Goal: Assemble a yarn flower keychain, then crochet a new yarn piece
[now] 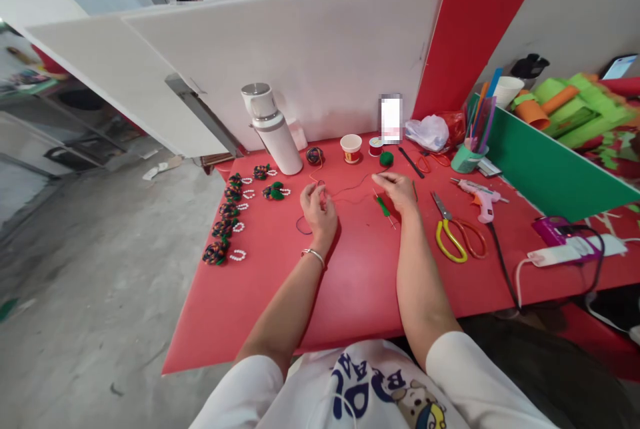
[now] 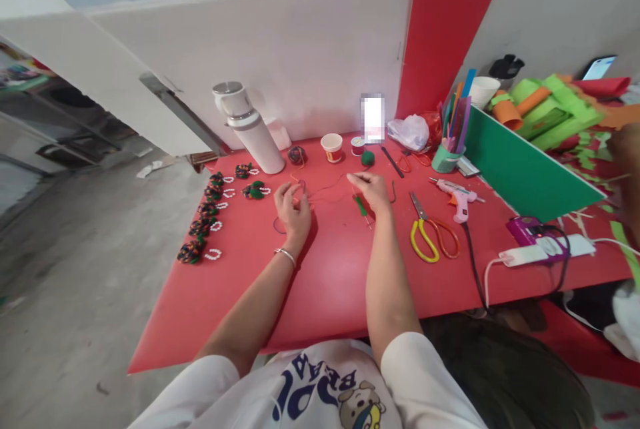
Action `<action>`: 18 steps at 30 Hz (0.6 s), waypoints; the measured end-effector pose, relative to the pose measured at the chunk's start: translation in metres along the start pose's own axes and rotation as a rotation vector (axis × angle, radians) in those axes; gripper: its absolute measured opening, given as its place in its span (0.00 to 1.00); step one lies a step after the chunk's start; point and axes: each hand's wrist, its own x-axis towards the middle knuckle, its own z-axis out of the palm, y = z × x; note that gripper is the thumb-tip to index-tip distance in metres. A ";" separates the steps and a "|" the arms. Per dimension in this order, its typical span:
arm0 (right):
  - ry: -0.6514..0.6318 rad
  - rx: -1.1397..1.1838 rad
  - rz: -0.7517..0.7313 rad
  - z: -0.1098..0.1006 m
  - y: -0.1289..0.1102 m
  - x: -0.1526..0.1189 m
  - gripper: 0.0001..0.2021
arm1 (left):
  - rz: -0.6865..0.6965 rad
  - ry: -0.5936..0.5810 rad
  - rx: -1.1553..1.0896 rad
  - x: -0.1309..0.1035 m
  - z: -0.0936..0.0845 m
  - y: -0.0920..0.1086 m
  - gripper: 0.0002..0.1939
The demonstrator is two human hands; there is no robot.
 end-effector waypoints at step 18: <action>-0.219 0.153 0.056 0.009 -0.015 -0.013 0.25 | -0.346 -0.266 -0.273 0.003 0.028 0.022 0.16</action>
